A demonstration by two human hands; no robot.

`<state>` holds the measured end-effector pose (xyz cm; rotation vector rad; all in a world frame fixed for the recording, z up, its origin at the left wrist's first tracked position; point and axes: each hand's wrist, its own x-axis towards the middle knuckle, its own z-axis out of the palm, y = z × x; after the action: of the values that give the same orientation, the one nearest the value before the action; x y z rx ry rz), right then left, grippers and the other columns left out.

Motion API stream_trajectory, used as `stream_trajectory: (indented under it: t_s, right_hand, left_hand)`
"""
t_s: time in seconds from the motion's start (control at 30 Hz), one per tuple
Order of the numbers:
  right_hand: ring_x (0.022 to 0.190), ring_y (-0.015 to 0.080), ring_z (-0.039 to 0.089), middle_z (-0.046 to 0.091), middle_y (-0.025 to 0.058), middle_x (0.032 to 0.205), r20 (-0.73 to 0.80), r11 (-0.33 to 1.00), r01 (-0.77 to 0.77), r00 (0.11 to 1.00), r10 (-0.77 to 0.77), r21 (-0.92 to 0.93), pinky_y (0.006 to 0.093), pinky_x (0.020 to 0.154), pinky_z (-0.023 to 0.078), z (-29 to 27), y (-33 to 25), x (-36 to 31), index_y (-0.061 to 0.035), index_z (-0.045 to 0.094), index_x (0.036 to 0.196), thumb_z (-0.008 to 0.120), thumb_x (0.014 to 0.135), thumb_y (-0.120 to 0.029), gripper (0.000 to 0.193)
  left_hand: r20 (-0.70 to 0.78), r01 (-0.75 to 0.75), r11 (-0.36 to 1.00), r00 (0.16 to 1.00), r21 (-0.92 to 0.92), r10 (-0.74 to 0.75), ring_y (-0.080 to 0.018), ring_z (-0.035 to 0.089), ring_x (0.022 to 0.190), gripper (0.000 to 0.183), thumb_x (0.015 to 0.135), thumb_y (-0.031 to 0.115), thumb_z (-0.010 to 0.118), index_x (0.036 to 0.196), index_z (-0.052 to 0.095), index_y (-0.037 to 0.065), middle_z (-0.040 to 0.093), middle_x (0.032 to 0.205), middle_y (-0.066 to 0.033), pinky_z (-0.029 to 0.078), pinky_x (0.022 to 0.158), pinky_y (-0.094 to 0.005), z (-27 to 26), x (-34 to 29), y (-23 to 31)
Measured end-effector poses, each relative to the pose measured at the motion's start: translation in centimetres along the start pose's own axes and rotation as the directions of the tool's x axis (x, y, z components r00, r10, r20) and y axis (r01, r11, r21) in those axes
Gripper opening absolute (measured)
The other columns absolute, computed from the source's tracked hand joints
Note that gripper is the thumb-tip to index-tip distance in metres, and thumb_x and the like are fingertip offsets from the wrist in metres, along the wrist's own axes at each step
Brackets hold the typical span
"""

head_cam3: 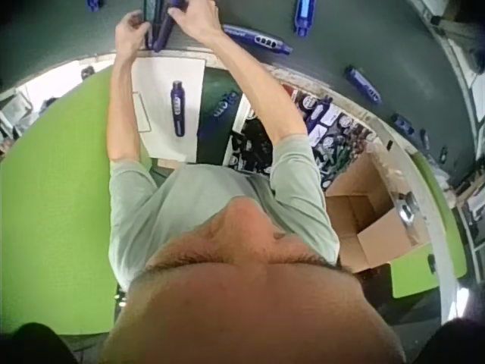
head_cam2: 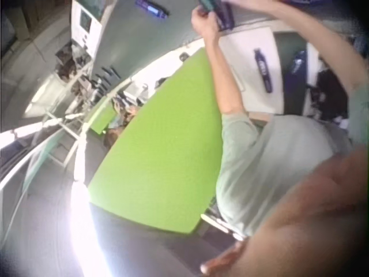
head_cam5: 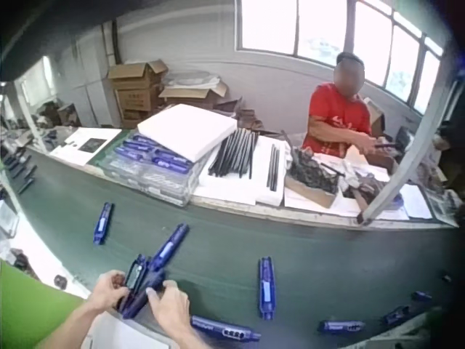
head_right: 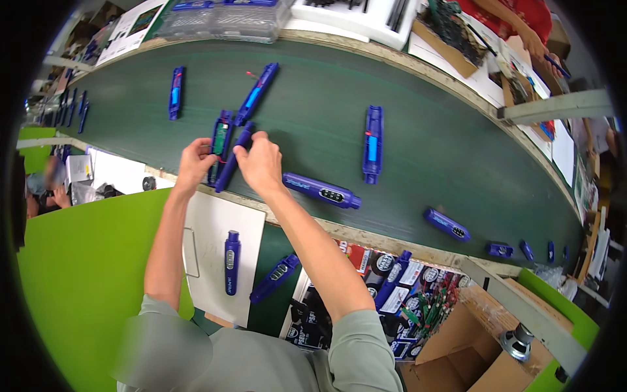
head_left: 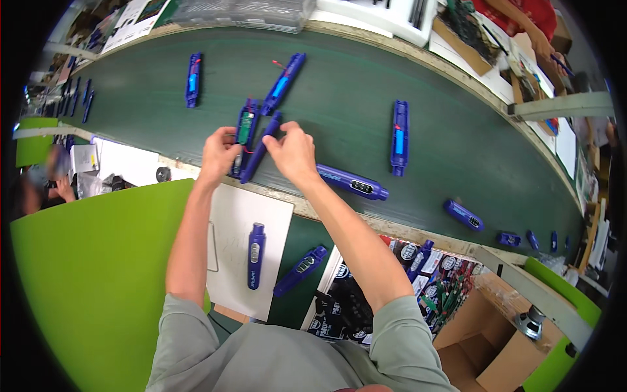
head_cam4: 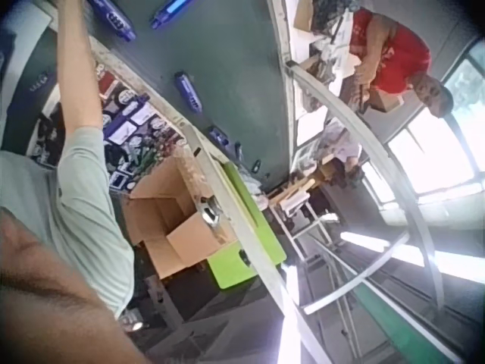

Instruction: The person repeatedly picks up a blue plastic casing and a green circuit board, inserts the board into the casing, and places the assembled unit on the table. This process is repeated multiple times throughout the clip.

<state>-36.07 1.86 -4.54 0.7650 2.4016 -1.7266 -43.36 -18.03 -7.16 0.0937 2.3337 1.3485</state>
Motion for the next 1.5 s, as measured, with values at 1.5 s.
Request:
stream_trajectory:
  t_s: [1.5]
  right_hand:
    - [0.104,0.0269,0.061,0.065,0.0114,0.103,0.577,0.132,0.879,0.408,-0.708,-0.458,0.0417,0.1,0.045,-5.3,8.3,-25.2,-0.0014,0.07,0.099,0.061,0.08,-0.02,0.028]
  left_hand:
    - [0.472,-0.964,0.225,0.265,0.141,0.841,-0.0355,0.056,0.125,0.041,0.088,0.011,0.069,0.128,0.063,0.005,0.06,0.132,-0.0177,0.046,0.106,-0.0434,28.6,-11.2,14.8]
